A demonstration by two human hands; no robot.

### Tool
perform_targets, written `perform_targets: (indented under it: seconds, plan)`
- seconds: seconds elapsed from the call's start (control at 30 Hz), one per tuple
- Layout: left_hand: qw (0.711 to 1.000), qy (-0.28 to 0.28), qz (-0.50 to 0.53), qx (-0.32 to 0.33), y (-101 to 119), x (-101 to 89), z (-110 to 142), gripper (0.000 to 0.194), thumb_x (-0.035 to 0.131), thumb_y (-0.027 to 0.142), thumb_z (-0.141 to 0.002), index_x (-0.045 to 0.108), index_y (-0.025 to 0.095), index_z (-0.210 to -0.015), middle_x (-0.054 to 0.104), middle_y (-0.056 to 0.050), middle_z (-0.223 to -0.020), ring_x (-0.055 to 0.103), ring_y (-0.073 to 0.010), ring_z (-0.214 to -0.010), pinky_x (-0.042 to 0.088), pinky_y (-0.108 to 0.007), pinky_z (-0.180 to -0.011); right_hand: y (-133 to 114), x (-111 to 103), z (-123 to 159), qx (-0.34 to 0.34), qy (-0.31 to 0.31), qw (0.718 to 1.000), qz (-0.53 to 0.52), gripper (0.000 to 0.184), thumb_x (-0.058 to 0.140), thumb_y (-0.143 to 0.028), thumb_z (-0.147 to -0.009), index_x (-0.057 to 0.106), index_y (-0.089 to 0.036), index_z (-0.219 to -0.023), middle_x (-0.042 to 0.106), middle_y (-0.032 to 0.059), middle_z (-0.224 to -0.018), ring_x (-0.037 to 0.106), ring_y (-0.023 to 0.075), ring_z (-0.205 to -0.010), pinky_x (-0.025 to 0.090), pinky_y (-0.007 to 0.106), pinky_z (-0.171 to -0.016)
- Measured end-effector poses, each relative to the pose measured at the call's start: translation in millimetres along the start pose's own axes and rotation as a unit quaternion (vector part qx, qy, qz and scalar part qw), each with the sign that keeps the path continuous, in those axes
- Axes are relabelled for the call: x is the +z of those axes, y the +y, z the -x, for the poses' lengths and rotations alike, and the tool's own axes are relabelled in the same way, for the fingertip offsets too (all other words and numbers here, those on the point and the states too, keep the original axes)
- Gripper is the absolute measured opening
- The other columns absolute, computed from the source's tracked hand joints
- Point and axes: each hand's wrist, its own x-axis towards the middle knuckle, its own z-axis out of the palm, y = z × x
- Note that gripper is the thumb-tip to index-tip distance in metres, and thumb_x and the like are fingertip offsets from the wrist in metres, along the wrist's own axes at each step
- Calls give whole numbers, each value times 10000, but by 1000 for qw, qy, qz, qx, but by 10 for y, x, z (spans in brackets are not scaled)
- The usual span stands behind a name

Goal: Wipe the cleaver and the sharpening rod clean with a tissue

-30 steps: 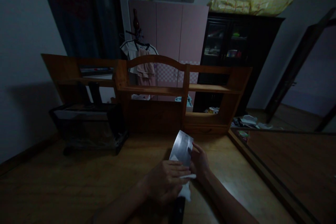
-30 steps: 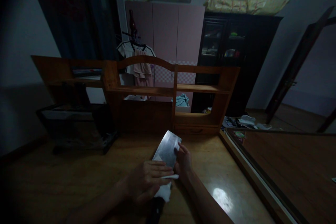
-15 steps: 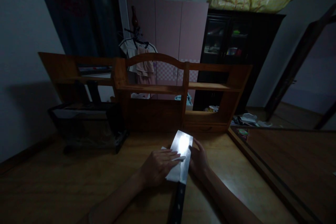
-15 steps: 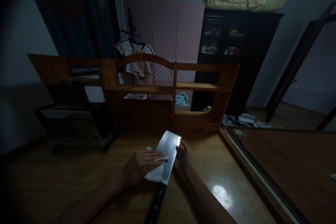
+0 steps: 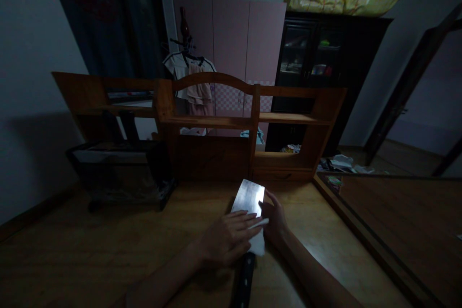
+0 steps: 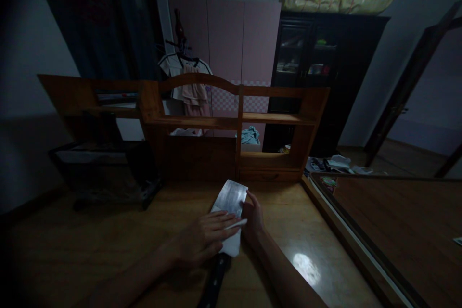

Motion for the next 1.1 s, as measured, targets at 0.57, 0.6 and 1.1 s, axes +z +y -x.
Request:
perform_targets:
  seconds: [0.57,0.6,1.1]
  plan:
    - [991,52,95,-72,-220,-43,111,421,215,302,-987,545,303,-1250,507,32,-1348,388,-171,-1302,275,-441,-1097,11,20,-34,-16,6,998,-57,292,512,-321,-818,656,-101,-945,722,108,-773,674,246,-654,520,371,-657]
    - [991,57,91,-84,-232,-31,113,425,205,304,-989,509,308,-1285,474,37,-1377,354,-171,-1322,273,-435,-1100,15,7,-45,-9,0,998,-59,291,515,-320,-817,655,-102,-949,722,111,-788,679,251,-681,520,377,-675]
    - [990,19,29,-140,-323,219,141,531,256,361,-984,47,280,-1465,97,-11,-1533,126,-187,-1399,205,-420,-1132,79,-24,-105,-21,-50,998,-15,271,505,-366,-832,676,-157,-860,724,58,-765,678,207,-782,502,341,-779]
